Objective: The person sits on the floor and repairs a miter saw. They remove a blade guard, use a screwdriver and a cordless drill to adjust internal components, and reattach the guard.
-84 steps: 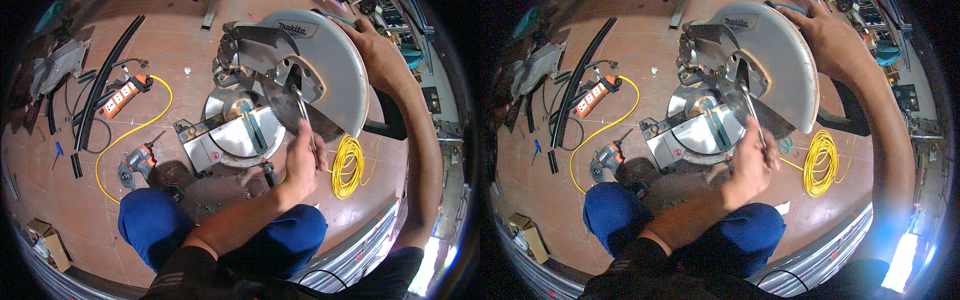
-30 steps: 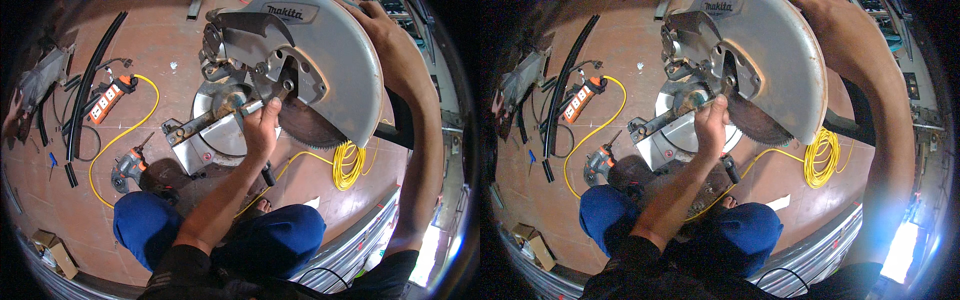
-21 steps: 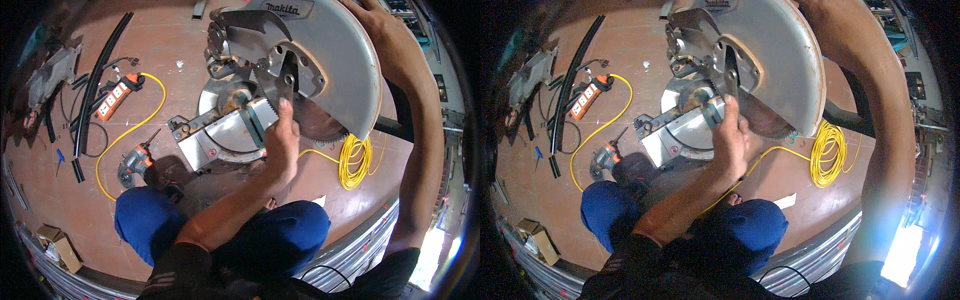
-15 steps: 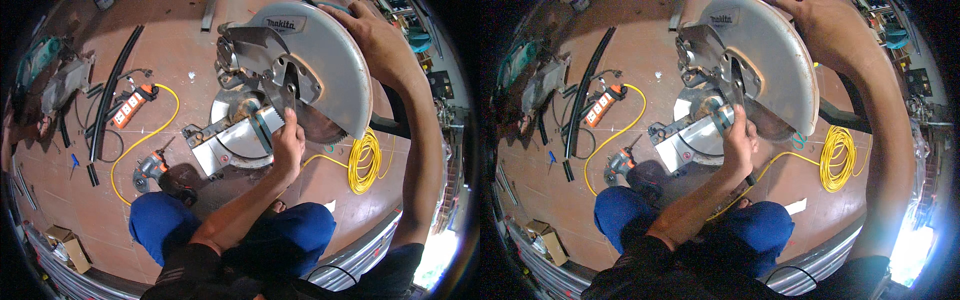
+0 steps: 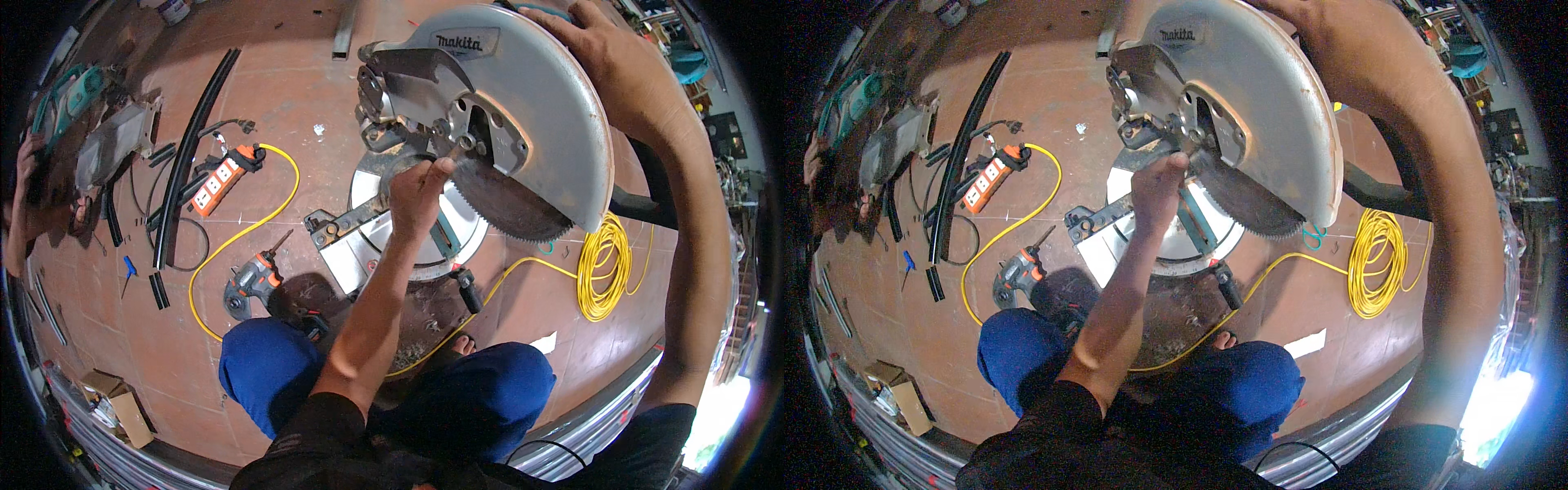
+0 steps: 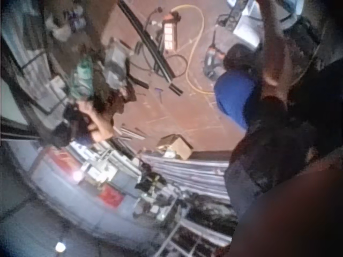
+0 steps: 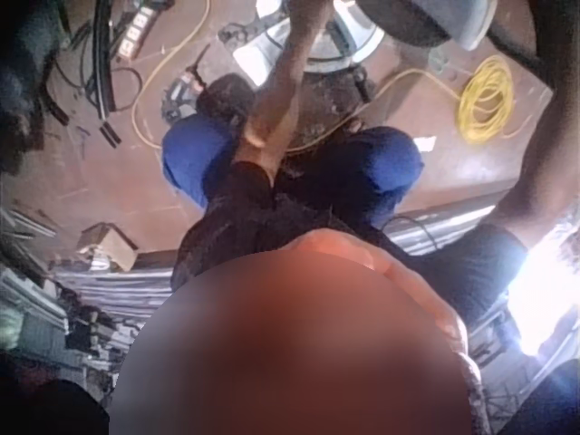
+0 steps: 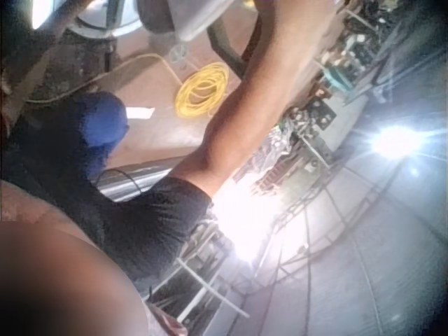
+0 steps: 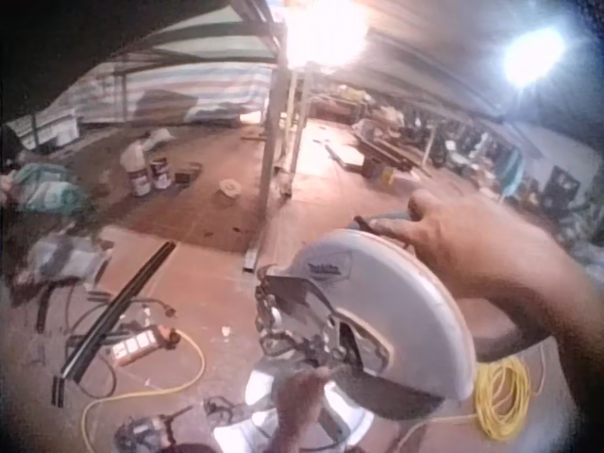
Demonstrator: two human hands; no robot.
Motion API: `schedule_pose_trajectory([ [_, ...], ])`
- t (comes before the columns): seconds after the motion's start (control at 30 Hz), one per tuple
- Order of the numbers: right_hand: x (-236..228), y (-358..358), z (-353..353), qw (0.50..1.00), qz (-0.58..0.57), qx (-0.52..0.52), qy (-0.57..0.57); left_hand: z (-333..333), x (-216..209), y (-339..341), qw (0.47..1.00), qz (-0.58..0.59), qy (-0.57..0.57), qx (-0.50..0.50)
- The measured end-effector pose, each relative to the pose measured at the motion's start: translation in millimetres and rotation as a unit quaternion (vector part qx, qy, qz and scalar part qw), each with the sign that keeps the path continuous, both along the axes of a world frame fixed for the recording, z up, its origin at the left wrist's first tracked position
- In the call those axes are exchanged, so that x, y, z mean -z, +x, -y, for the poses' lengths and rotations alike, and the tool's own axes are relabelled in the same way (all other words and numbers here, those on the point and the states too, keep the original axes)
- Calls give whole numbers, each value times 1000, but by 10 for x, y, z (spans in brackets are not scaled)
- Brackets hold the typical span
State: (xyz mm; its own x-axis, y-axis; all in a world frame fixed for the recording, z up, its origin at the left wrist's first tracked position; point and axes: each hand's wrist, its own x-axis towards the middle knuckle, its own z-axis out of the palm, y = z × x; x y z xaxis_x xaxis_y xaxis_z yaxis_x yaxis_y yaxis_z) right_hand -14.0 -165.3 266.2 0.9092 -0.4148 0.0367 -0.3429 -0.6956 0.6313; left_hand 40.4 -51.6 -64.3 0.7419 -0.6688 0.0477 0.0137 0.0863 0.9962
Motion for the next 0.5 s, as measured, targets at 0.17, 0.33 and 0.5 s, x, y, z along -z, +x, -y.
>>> schedule_pose_trajectory([
  [0.17, -183, 140, -251, 994, -33, 81, 59, 53, -4, 63, 996, -33, -70, 46],
  [0.33, -137, 173, -313, 995, -27, 82, 44, 84, -65, 131, 998, 18, -6, 60],
  [0.5, -130, 206, -281, 996, -32, 77, 37, 137, -31, 34, 999, 15, -45, 11],
])
